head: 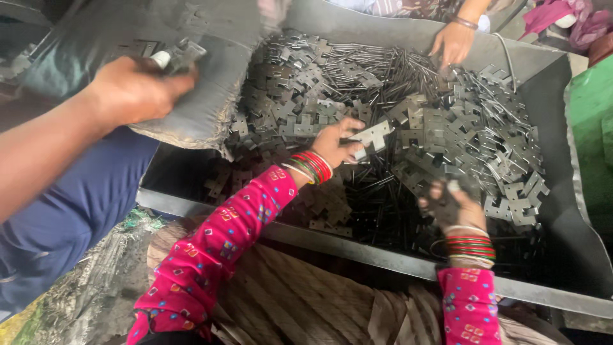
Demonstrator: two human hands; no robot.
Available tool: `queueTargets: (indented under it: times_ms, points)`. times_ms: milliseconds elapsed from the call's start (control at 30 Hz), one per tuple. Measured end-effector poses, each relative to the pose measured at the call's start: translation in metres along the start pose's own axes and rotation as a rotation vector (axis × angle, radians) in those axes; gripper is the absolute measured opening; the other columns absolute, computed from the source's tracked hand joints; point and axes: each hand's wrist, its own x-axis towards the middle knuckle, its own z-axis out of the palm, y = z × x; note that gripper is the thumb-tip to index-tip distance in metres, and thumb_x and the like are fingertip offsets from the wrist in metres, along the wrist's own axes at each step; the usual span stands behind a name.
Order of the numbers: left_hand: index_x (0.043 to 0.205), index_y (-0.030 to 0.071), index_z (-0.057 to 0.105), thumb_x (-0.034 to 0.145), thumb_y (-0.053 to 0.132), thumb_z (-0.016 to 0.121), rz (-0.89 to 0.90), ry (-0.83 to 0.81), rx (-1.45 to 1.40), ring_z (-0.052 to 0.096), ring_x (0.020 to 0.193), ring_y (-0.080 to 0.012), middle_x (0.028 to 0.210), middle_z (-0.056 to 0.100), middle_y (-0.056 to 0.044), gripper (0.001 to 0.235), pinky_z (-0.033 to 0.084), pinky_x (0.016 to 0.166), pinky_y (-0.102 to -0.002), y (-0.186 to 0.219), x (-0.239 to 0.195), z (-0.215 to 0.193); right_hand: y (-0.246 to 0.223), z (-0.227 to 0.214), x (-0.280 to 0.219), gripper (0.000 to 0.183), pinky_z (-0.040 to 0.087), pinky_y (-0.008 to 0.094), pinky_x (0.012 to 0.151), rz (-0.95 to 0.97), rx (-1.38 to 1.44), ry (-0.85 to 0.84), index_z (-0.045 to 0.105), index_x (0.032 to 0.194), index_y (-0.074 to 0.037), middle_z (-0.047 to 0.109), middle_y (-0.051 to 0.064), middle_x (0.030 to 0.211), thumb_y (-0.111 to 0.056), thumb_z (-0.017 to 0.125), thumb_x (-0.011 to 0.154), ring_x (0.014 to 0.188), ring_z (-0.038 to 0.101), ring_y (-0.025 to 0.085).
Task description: The person sorts through a large bin of metal hinges and small metal rods by hand, picking them up and moving them around within the bin while others also work in the same bin.
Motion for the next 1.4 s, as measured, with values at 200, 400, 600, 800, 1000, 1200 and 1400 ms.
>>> queueTargets:
  times_ms: [200, 400, 600, 800, 1000, 1200, 1400]
  points:
    - [0.127, 0.012, 0.066, 0.087, 0.034, 0.082, 0.073, -0.04, 0.596, 0.072, 0.101, -0.0353, 0.107, 0.076, -0.022, 0.048, 0.057, 0.089, -0.045, -0.063, -0.051, 0.057, 0.047, 0.101, 0.0, 0.043, 0.058, 0.061, 0.088, 0.236, -0.051, 0.104, 0.063, 0.118, -0.009, 0.072, 0.009, 0.109, -0.038, 0.07, 0.087, 0.101, 0.073, 0.029]
    - [0.108, 0.006, 0.072, 0.08, 0.024, 0.072, 0.047, 0.348, 1.003, 0.063, 0.101, -0.0471, 0.105, 0.068, -0.028, 0.033, 0.051, 0.088, -0.055, -0.019, 0.004, -0.024, 0.069, 0.1, 0.021, 0.049, 0.059, 0.048, 0.084, -0.049, -0.755, -0.077, 0.067, 0.119, -0.009, 0.077, 0.003, 0.097, -0.043, 0.075, 0.085, 0.093, 0.075, 0.025]
    - [0.104, 0.016, 0.063, 0.077, 0.009, 0.072, 0.308, 0.89, 1.71, 0.071, 0.072, -0.0347, 0.077, 0.071, -0.01, 0.029, 0.054, 0.061, -0.048, 0.134, -0.005, -0.159, 0.066, 0.03, 0.057, 0.05, 0.048, 0.065, 0.099, -0.337, -2.321, 0.191, 0.071, 0.119, -0.022, 0.064, 0.011, 0.128, -0.042, 0.084, 0.075, 0.124, 0.057, 0.04]
    - [0.1, 0.016, 0.061, 0.079, 0.025, 0.069, 0.393, 1.079, 1.916, 0.072, 0.086, -0.0297, 0.089, 0.071, -0.005, 0.024, 0.051, 0.073, -0.047, 0.155, -0.027, -0.188, 0.068, 0.022, 0.065, 0.057, 0.051, 0.058, 0.099, -0.329, -2.412, 0.136, 0.069, 0.119, -0.02, 0.061, 0.007, 0.13, -0.046, 0.088, 0.072, 0.133, 0.055, 0.033]
    - [0.111, 0.004, 0.068, 0.083, 0.02, 0.065, 0.539, 0.483, 1.766, 0.071, 0.08, -0.0302, 0.083, 0.072, -0.012, 0.033, 0.048, 0.079, -0.049, 0.114, -0.016, -0.049, 0.06, 0.026, 0.071, 0.056, 0.048, 0.061, 0.093, -0.295, -2.289, 0.167, 0.073, 0.109, -0.018, 0.059, 0.015, 0.132, -0.041, 0.093, 0.062, 0.128, 0.052, 0.039]
    - [0.092, 0.014, 0.074, 0.077, 0.016, 0.064, 0.457, -0.405, 1.55, 0.071, 0.09, -0.0333, 0.093, 0.074, -0.011, 0.018, 0.058, 0.074, -0.048, -0.011, -0.039, 0.008, 0.0, 0.047, 0.013, 0.054, 0.041, 0.069, 0.108, -0.256, -0.895, -0.061, 0.07, 0.116, -0.005, 0.067, 0.021, 0.118, -0.039, 0.083, 0.077, 0.111, 0.067, 0.043]
    - [0.075, 0.017, 0.076, 0.084, 0.022, 0.064, 0.582, -0.542, 1.681, 0.06, 0.111, -0.0249, 0.09, 0.072, -0.001, 0.016, 0.047, 0.089, -0.047, -0.092, -0.062, 0.027, -0.007, 0.043, 0.015, 0.041, 0.056, 0.059, 0.093, -0.118, -0.155, 0.085, 0.071, 0.112, -0.006, 0.072, 0.012, 0.104, -0.03, 0.08, 0.079, 0.097, 0.069, 0.028]
